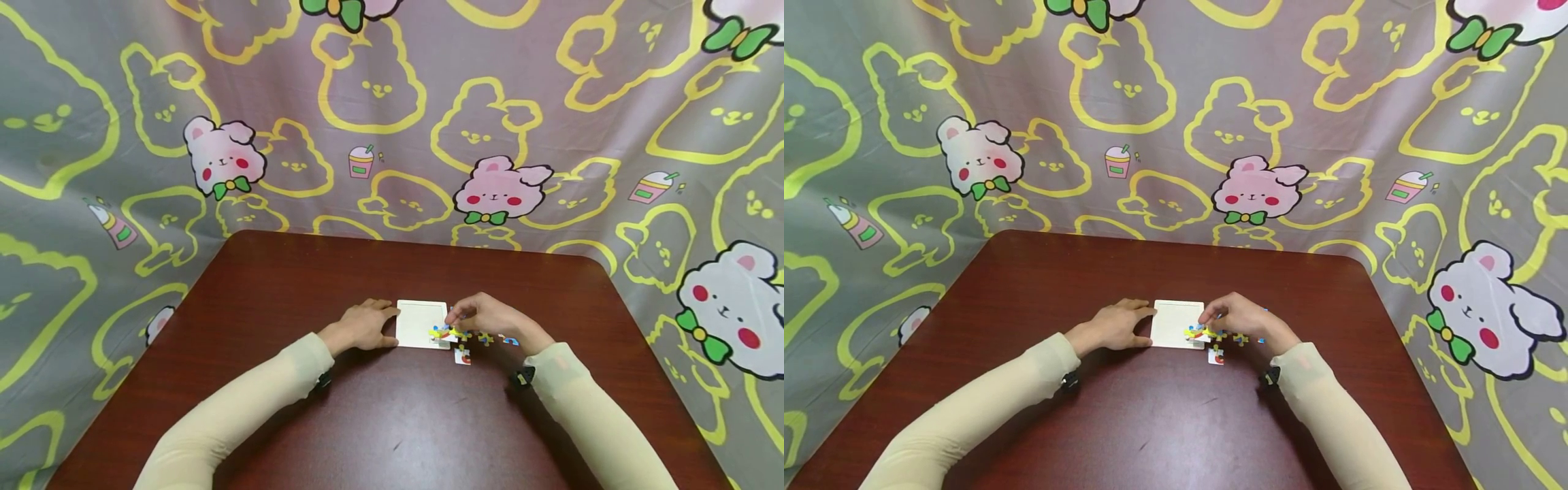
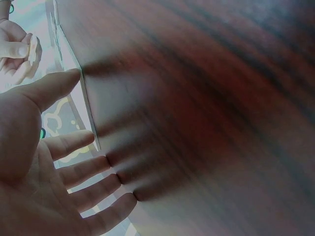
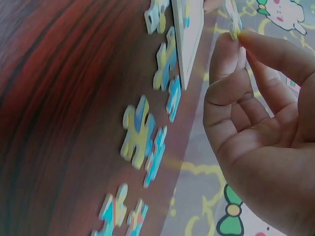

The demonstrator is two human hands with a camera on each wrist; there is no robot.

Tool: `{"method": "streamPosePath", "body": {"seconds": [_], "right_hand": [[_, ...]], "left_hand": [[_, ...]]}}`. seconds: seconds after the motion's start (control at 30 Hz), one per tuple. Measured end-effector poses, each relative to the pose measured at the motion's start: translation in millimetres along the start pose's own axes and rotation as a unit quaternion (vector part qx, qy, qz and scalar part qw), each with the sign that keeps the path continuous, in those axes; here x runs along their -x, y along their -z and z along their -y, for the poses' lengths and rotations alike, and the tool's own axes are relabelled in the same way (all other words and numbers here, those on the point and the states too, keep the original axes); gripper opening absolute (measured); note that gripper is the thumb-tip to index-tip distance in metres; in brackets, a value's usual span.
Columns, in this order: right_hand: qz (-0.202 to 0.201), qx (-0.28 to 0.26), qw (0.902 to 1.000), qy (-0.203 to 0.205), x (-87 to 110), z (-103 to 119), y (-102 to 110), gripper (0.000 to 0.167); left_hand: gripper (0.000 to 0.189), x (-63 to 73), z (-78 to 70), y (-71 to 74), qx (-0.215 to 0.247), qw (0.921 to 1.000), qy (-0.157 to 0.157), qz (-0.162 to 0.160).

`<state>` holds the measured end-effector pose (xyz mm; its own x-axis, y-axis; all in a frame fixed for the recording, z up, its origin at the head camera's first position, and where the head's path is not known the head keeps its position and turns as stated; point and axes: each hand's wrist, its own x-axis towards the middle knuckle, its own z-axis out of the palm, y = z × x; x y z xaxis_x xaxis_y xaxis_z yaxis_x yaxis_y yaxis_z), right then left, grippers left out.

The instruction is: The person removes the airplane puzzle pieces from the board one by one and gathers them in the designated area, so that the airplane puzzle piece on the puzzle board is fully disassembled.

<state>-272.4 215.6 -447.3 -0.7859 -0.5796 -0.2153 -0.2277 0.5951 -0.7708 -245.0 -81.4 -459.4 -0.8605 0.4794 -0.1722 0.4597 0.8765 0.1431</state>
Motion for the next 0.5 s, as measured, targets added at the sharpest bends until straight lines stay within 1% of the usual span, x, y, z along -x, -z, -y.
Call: {"method": "streamPosePath", "body": {"seconds": [0.13, 0.23, 0.33, 0.5], "right_hand": [[0.007, -0.004, 1.0, 0.004, 8.9, -7.1, 5.1, 0.015], [0.008, -0.007, 0.9999, -0.001, 15.6, -13.5, 8.5, 0.016], [0.008, -0.012, 0.9998, -0.017, 21.5, -19.8, 11.4, 0.016], [0.01, -0.014, 0.9995, -0.027, 30.1, -28.3, 14.7, 0.018]], "left_hand": [[0.07, -0.3, 0.6, -1.2, -0.002, 1.0, -0.001, 0.0], [0.07, -0.1, 1.1, -2.2, -0.003, 1.0, -0.002, 0.0], [0.07, 0.5, 1.5, -2.5, -0.003, 1.0, -0.003, -0.001], [0.071, 1.2, 1.6, -2.1, -0.004, 1.0, -0.002, -0.001]]}}
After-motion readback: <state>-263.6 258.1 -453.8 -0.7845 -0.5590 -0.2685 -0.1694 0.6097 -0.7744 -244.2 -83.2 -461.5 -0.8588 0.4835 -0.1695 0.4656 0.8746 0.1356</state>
